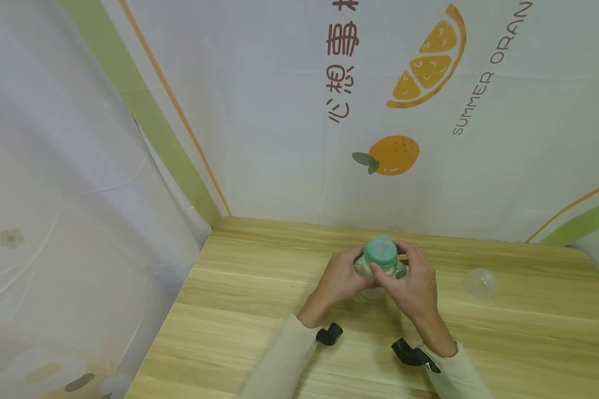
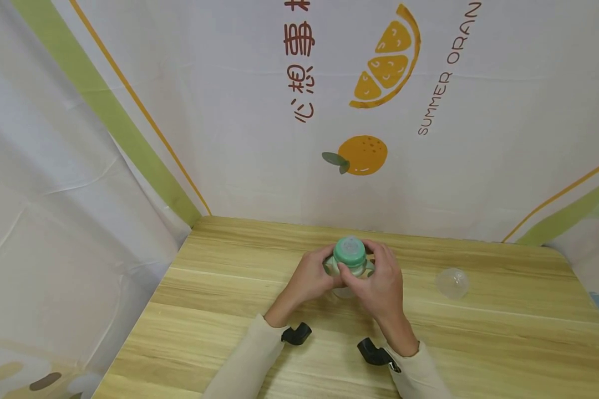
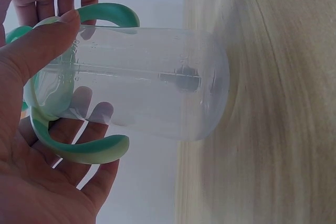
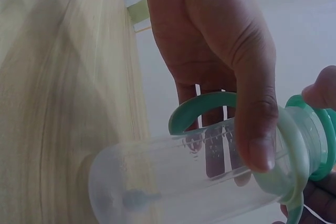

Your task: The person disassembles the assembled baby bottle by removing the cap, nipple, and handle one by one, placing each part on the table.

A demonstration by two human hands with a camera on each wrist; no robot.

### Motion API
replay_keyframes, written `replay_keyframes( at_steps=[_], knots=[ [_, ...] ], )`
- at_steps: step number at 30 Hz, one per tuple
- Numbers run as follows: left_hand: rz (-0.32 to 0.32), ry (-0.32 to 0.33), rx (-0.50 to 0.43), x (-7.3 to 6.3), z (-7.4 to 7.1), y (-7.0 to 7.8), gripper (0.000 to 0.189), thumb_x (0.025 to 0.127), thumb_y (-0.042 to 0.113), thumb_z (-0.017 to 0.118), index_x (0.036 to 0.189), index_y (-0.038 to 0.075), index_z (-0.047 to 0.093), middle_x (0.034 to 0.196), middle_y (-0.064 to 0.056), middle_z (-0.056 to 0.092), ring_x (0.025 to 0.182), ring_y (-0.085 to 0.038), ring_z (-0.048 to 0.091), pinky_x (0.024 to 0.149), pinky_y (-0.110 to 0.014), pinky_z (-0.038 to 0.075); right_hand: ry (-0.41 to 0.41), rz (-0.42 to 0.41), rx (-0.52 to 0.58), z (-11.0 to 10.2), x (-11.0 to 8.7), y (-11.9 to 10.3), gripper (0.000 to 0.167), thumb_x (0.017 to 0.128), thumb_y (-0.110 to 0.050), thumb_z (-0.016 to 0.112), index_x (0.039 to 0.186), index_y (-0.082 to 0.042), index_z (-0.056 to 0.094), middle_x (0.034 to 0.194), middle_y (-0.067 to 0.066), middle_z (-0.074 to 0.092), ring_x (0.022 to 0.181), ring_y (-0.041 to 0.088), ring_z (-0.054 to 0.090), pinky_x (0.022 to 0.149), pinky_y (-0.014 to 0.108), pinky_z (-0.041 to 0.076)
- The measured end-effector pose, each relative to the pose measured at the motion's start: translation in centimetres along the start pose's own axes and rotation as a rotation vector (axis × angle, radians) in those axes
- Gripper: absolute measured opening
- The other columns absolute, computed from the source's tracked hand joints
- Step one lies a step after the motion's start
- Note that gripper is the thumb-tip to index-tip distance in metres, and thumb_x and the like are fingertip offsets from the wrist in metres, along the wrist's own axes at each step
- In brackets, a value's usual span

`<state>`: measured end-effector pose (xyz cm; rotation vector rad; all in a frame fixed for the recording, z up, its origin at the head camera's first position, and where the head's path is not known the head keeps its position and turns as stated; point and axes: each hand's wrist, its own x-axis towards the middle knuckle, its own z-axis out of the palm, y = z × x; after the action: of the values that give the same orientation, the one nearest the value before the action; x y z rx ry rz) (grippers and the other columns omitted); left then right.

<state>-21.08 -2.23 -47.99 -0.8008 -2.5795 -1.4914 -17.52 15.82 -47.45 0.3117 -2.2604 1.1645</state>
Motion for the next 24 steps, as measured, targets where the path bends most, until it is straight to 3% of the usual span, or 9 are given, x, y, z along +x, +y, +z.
replay_keyframes(
  at_steps=[4,14,24],
  knots=[
    [0.004,-0.004,-0.002,0.05,-0.04,0.05,0.067,0.087,0.02,0.098,0.146,0.005,0.069,0.134,-0.008,0.077,0.123,-0.017,0.071,0.106,-0.032,0.055,0.008,-0.014,0.002,-0.04,0.04,-0.16,0.056,0.082,-0.012,0.093,0.129,0.006,0.069,0.121,0.019,0.073,0.103,0.037,0.069,0.084,0.023,0.049],
    [-0.007,-0.006,0.032,0.02,0.06,-0.03,0.067,0.086,0.021,0.099,0.144,0.006,0.07,0.132,-0.007,0.077,0.121,-0.017,0.072,0.103,-0.031,0.056,0.023,-0.047,0.031,-0.07,0.22,-0.05,0.058,0.079,-0.01,0.095,0.127,0.008,0.069,0.119,0.021,0.073,0.106,0.033,0.069,0.087,0.012,0.046],
    [0.001,-0.001,0.029,0.01,0.11,-0.08,0.066,0.085,0.023,0.1,0.143,0.007,0.071,0.13,-0.006,0.078,0.119,-0.016,0.072,0.102,-0.032,0.056,0.028,-0.055,0.037,-0.14,0.3,-0.17,0.057,0.079,-0.011,0.096,0.126,0.008,0.07,0.119,0.02,0.074,0.108,0.027,0.067,0.087,0.014,0.048]
  ],
)
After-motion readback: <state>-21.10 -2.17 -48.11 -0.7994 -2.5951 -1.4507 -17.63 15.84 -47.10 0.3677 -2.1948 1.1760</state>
